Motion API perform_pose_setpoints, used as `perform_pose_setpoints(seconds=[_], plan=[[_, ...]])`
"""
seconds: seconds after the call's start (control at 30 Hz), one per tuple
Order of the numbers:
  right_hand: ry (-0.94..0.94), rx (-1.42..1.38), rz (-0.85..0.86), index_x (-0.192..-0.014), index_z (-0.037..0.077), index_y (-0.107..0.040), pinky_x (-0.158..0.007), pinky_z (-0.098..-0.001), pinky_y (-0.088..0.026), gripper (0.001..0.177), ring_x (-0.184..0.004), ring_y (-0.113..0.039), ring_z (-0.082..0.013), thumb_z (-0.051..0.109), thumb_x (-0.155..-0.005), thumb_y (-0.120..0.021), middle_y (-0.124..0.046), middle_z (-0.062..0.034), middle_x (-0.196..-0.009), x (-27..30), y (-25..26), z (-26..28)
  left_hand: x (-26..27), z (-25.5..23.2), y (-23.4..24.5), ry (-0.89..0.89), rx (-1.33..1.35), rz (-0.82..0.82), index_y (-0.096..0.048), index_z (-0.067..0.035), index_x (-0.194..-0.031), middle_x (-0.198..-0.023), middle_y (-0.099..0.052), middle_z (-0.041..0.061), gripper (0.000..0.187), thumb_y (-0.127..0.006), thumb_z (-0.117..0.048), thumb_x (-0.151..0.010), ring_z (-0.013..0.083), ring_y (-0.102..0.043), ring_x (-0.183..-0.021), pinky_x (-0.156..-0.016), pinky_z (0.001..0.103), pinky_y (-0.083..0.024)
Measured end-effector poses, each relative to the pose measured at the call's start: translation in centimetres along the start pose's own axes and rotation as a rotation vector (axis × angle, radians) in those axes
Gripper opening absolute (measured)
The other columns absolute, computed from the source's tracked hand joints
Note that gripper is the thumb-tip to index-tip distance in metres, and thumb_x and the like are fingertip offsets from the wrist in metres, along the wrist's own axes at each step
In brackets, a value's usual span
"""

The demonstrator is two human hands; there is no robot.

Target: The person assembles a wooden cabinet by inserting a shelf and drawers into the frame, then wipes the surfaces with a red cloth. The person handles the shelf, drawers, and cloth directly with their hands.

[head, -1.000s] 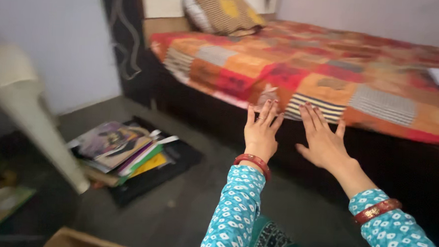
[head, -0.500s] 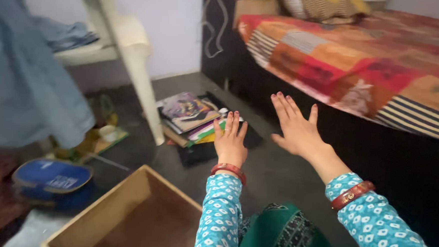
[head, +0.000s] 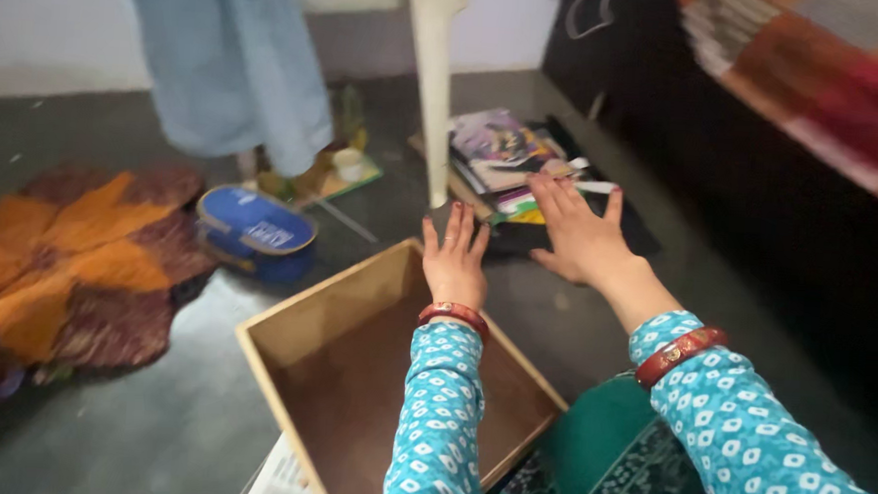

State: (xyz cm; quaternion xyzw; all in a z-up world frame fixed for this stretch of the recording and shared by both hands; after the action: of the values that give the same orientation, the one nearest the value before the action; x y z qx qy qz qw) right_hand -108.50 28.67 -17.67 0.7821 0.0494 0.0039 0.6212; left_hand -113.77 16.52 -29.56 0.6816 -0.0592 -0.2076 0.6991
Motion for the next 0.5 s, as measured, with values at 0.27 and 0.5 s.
perform_pose_setpoints(seconds=[0.27, 0.5], plan=[[0.013, -0.065, 0.188, -0.163, 0.022, 0.002, -0.115, -0.0775, -0.009, 0.111, -0.158, -0.011, -0.0219, 0.048, -0.084, -0.072, -0.006, 0.0022, -0.172, -2.0, -6.4, 4.3, 6.5, 8.1, -5.0, 0.120, -0.072, 0.005, -0.043, -0.032, -0.152, -0.170, -0.015, 0.005, 0.059, -0.049, -0.027, -0.094, 0.0226, -0.007, -0.157, -0.120, 0.063, 0.001], [-0.002, -0.146, 0.245, -0.163, 0.023, -0.002, -0.115, -0.0790, -0.009, 0.098, -0.158, -0.012, -0.0189, 0.047, -0.092, -0.064, -0.009, 0.0017, -0.172, -2.5, -11.2, 8.1, 10.9, 12.4, -5.5, 0.190, -0.225, 0.124, -0.043, -0.031, -0.153, -0.171, -0.015, 0.005, 0.056, -0.045, -0.028, -0.097, 0.0229, -0.009, -0.157, -0.122, 0.062, 0.000]])
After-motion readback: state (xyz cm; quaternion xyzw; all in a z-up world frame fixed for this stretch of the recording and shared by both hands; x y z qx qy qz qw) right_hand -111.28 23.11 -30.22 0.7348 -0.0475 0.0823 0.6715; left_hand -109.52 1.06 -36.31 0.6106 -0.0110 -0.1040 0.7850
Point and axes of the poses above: each hand's wrist, its own x-axis away from the middle knuckle, its own y-axis out of the back of the hand, z = x × y, the point moved 7 cm from there along -x, towards the middle knuckle
